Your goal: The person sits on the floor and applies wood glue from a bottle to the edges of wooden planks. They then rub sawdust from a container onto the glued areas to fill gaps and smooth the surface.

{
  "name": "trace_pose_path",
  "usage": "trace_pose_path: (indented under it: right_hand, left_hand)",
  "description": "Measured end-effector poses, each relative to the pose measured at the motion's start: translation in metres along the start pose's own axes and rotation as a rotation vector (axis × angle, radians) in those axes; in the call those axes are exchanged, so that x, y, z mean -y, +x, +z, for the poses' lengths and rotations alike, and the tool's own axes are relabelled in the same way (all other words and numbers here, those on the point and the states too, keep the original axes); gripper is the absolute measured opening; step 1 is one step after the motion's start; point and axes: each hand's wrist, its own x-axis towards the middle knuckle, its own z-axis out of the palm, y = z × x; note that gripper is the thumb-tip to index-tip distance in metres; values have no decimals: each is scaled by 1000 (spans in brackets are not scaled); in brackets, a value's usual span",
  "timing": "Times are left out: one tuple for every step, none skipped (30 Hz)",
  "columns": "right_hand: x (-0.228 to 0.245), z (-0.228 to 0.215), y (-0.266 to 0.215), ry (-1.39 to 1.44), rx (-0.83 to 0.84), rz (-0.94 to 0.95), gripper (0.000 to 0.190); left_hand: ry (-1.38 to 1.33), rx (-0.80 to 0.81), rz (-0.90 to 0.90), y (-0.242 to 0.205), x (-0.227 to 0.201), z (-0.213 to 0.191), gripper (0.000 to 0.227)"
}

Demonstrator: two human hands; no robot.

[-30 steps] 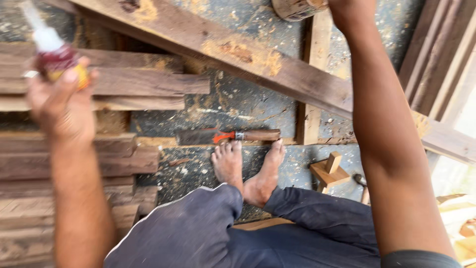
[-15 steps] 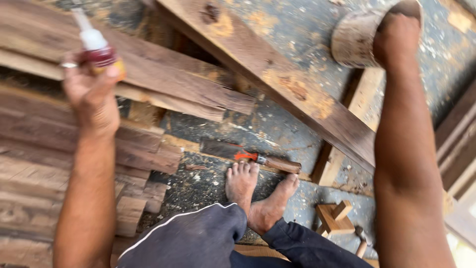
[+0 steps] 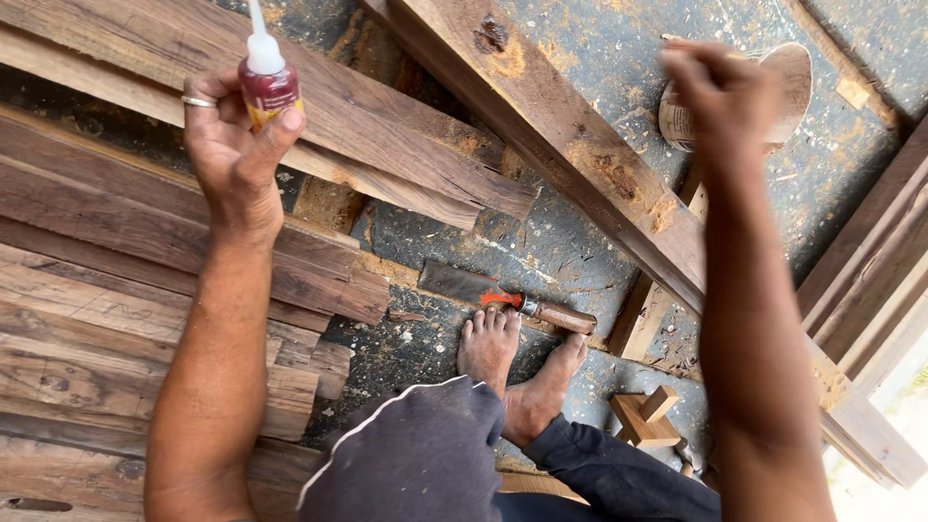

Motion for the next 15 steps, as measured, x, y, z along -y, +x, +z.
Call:
trace_pose_path:
  right_hand:
    - [21, 20, -1, 32, 57, -59, 20]
    - [40, 37, 2, 61, 118, -120, 22]
    - [57, 54, 3, 29, 137, -203, 21]
    - [72, 67, 6, -4, 158, -289, 21]
    - [85, 79, 8, -32, 163, -259, 21]
    - [95, 91, 10, -57, 168, -230, 20]
    - [103, 99, 13, -82, 172, -201, 20]
    - [109, 105, 13, -94, 184, -210, 20]
    - [112, 110, 14, -105, 197, -219, 20]
    - [113, 111, 15, -119, 207, -225, 21]
    - [114, 111, 16, -136, 203, -235, 20]
    - [114, 113, 15, -152, 200, -245, 20]
    - [114, 113, 15, -168, 197, -255, 20]
    - [113, 114, 14, -175, 189, -264, 20]
    - [113, 115, 14, -183, 181, -273, 19]
  left_hand:
    - [2, -1, 10, 1, -1, 0, 52]
    - [4, -6, 20, 1, -2, 0, 52]
    - [5, -10, 30, 1, -2, 0, 52]
    - [12, -6, 63, 2, -2, 1, 51]
    - [20, -1, 96, 3, -1, 3, 49]
    - [31, 4, 130, 3, -2, 4, 48]
    - [61, 13, 155, 3, -3, 4, 47]
    - [91, 25, 177, 2, -3, 4, 47]
    - [121, 37, 199, 1, -4, 4, 47]
    - [130, 60, 206, 0, -4, 4, 46]
    - [138, 82, 214, -2, -4, 4, 46]
    - [148, 104, 221, -4, -6, 3, 46]
    - [150, 103, 220, -4, -6, 3, 46]
    - [154, 104, 219, -4, -7, 4, 45]
    - [158, 105, 219, -5, -8, 3, 45]
